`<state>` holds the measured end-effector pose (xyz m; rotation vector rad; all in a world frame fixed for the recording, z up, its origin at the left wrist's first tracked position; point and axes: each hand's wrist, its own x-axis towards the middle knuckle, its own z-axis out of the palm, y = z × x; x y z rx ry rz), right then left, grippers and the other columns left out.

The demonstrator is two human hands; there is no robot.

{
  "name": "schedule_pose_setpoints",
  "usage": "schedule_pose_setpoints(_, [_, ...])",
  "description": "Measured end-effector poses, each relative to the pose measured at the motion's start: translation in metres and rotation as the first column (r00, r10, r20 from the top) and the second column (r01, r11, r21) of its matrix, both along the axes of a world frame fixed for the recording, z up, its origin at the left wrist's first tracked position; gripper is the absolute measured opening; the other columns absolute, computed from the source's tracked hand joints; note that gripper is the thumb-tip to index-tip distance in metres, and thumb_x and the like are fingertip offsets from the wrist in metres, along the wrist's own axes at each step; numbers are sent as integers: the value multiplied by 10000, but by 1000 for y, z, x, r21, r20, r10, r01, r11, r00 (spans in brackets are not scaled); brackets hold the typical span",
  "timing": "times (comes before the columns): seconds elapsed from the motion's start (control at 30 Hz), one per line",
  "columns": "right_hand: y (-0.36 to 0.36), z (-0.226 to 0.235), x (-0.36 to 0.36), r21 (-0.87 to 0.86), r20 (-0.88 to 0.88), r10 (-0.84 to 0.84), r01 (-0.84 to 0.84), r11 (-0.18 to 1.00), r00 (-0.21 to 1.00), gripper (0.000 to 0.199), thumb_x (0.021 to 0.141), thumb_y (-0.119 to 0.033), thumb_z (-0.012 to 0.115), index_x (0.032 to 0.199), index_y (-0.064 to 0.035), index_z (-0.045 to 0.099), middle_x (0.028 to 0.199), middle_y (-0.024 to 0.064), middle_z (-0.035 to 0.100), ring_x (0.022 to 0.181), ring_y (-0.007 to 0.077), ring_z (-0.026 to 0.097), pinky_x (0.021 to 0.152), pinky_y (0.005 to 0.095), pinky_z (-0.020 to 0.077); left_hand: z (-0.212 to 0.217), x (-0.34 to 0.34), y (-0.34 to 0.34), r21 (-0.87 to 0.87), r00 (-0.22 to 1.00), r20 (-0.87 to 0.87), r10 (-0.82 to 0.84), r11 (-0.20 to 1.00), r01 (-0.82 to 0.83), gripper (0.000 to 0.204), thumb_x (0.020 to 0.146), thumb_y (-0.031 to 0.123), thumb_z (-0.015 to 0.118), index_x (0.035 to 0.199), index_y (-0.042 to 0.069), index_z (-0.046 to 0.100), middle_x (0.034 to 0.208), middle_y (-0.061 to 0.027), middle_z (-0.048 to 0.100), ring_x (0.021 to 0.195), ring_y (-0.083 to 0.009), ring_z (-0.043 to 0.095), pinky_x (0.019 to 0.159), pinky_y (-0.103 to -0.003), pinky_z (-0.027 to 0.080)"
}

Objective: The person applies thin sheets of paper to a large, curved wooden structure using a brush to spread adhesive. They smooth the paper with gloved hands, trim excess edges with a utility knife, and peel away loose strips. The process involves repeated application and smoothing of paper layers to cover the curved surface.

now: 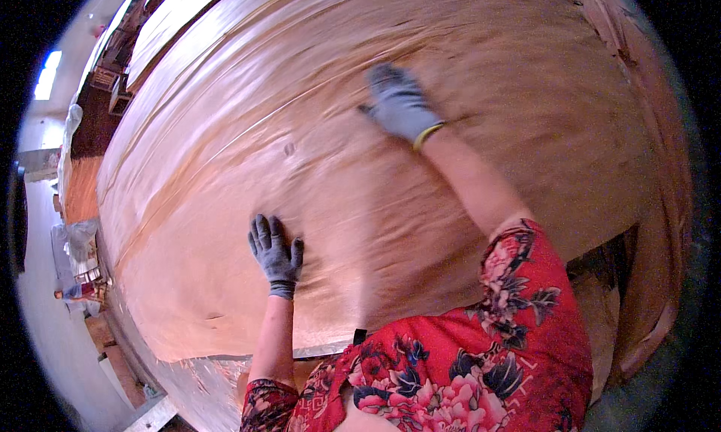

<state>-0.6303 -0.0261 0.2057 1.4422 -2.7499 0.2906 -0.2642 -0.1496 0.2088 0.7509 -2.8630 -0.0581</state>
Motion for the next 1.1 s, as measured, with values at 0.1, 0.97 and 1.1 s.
schedule_pose_setpoints(0.1, [76, -23, -67, 42, -86, -328, 332, 942, 941, 758, 831, -563, 364, 1310, 21, 302, 1368, 216, 283, 1278, 313, 268, 1047, 437, 165, -3, -2, -2, -21, 1000, 10, -12, 1000, 12, 699, 779, 421, 533, 1333, 59, 308, 1392, -224, 225, 1300, -368, 184, 1047, -508, 112])
schedule_pose_setpoints(0.97, [433, -214, 347, 262, 385, -923, 959, 107, -2, 477, 892, -341, 412, 1182, 36, 441, 1241, 211, 438, 1121, 367, 429, 954, 431, 331, -149, -151, -162, -264, 966, 112, 233, 944, -197, 837, 824, 573, 387, 1348, -45, 174, 1359, -290, 221, 1254, -450, 221, 989, -477, 284])
schedule_pose_setpoints(1.1, [401, -226, 364, 137, 681, -727, 991, 9, -87, 482, 898, -321, 407, 1202, 54, 411, 1239, 228, 435, 1121, 376, 429, 944, 433, 349, -156, -198, -54, -75, 980, -159, -121, 991, 111, 874, 836, 510, 432, 1347, -80, 37, 1339, -391, 68, 1264, -475, 156, 1011, -437, 292])
